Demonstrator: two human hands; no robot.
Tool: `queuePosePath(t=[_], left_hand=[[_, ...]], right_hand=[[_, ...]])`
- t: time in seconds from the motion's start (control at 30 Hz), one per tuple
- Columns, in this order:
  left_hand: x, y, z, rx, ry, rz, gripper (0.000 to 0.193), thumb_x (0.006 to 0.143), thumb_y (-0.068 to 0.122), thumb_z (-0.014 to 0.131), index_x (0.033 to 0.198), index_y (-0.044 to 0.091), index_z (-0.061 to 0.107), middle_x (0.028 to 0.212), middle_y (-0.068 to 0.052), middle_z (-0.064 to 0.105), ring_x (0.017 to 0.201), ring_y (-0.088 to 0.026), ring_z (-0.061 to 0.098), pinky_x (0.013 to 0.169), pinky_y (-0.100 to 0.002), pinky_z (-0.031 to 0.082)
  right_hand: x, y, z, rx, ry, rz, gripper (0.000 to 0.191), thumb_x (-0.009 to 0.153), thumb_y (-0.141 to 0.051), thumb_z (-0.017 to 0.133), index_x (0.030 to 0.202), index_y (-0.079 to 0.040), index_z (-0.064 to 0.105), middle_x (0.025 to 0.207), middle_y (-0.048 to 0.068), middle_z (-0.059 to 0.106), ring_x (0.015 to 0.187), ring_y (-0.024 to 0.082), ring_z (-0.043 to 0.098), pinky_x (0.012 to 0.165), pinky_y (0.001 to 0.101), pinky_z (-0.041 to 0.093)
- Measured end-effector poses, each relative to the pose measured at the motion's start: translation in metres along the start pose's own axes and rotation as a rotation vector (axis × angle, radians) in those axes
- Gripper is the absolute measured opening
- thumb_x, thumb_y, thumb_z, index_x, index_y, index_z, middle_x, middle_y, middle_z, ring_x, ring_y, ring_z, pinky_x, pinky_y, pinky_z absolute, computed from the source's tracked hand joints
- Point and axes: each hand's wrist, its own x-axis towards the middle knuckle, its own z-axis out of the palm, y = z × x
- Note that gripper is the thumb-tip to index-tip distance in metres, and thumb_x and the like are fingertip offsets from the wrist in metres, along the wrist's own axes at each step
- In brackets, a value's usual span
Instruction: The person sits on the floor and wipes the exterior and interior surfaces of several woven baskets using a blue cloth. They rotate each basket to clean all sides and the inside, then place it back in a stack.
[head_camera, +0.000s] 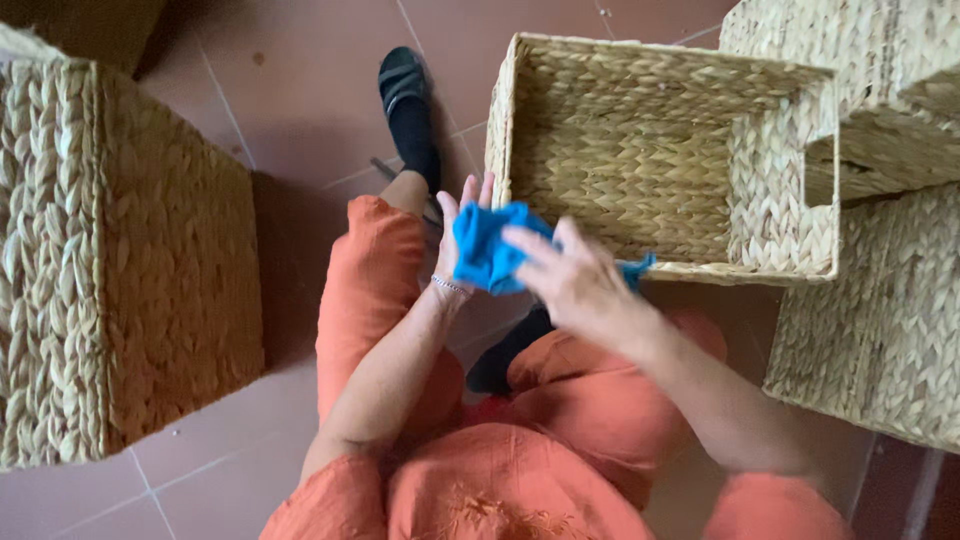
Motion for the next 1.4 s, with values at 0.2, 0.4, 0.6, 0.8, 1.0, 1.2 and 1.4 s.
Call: queuePosePath(t=[0.2, 0.4, 0.6, 0.8, 1.0, 1.2, 1.4], left_hand=[[0.001, -0.011, -0.011, -0.27, -0.304, 0.1, 0.08, 0.111, 0.064, 0.019, 0.167, 0.006, 0.019, 0.173, -0.01, 0.019, 0.157, -0.026, 0.021, 0.129, -0.042, 0.016], [-0.003, -0.012, -0.009, 0.383, -0.124, 0.173, 0.081, 0.104, 0.065, 0.018, 0.166, 0.014, 0.008, 0.175, -0.002, 0.014, 0.16, -0.019, 0.016, 0.129, -0.034, 0.012], [0.002, -0.009, -0.012, 0.202, -0.284, 0.139, 0.093, 0.11, 0.069, 0.021, 0.17, 0.0, 0.012, 0.17, -0.02, 0.024, 0.154, -0.036, 0.025, 0.128, -0.047, 0.022], [-0.011, -0.01, -0.004, 0.725, -0.122, 0.319, 0.081, 0.106, 0.027, 0.06, 0.168, 0.012, 0.01, 0.174, -0.011, 0.022, 0.159, -0.021, 0.024, 0.129, -0.037, 0.021], [-0.042, -0.013, 0.027, 0.904, -0.153, 0.282, 0.094, 0.09, -0.003, 0.068, 0.167, 0.013, 0.016, 0.164, -0.01, 0.038, 0.145, -0.021, 0.045, 0.117, -0.032, 0.041], [-0.048, -0.017, 0.023, 0.981, 0.078, 0.205, 0.083, 0.099, 0.0, 0.062, 0.171, 0.017, 0.023, 0.14, -0.008, 0.051, 0.099, -0.019, 0.046, 0.08, -0.028, 0.044], [-0.042, -0.028, 0.001, 0.812, -0.093, 0.402, 0.082, 0.099, -0.003, 0.062, 0.165, 0.017, 0.017, 0.159, -0.001, 0.044, 0.136, -0.012, 0.055, 0.111, -0.025, 0.049]], right_hand=[[0.077, 0.104, 0.048, -0.19, 0.192, 0.146, 0.031, 0.088, 0.011, 0.062, 0.107, -0.012, 0.072, 0.146, 0.003, 0.054, 0.11, 0.044, 0.058, 0.079, 0.0425, 0.059], [0.116, 0.133, 0.054, -0.176, 0.312, 0.264, 0.029, 0.092, -0.007, 0.072, 0.121, -0.012, 0.071, 0.142, 0.019, 0.05, 0.109, 0.051, 0.056, 0.086, 0.0603, 0.054], [0.028, 0.029, 0.016, 0.011, 0.043, 0.132, 0.021, 0.09, -0.008, 0.065, 0.11, -0.012, 0.071, 0.132, 0.021, 0.053, 0.1, 0.043, 0.057, 0.074, 0.0512, 0.057], [-0.073, -0.019, -0.007, -0.106, 0.038, 0.225, 0.029, 0.079, -0.003, 0.063, 0.105, -0.011, 0.073, 0.138, 0.018, 0.055, 0.103, 0.041, 0.058, 0.072, 0.0456, 0.057], [-0.203, 0.034, -0.036, -0.348, 0.124, 0.648, 0.017, 0.089, -0.005, 0.063, 0.103, -0.01, 0.071, 0.136, 0.015, 0.06, 0.106, 0.041, 0.058, 0.09, 0.0503, 0.052], [-0.246, 0.064, -0.025, -0.613, 0.41, 0.906, 0.026, 0.099, -0.011, 0.068, 0.124, -0.004, 0.065, 0.142, 0.023, 0.056, 0.115, 0.043, 0.059, 0.097, 0.0631, 0.045], [-0.139, -0.044, 0.055, -0.238, 0.452, 0.754, 0.014, 0.093, -0.01, 0.064, 0.107, -0.007, 0.068, 0.135, 0.021, 0.057, 0.101, 0.039, 0.057, 0.08, 0.054, 0.051]])
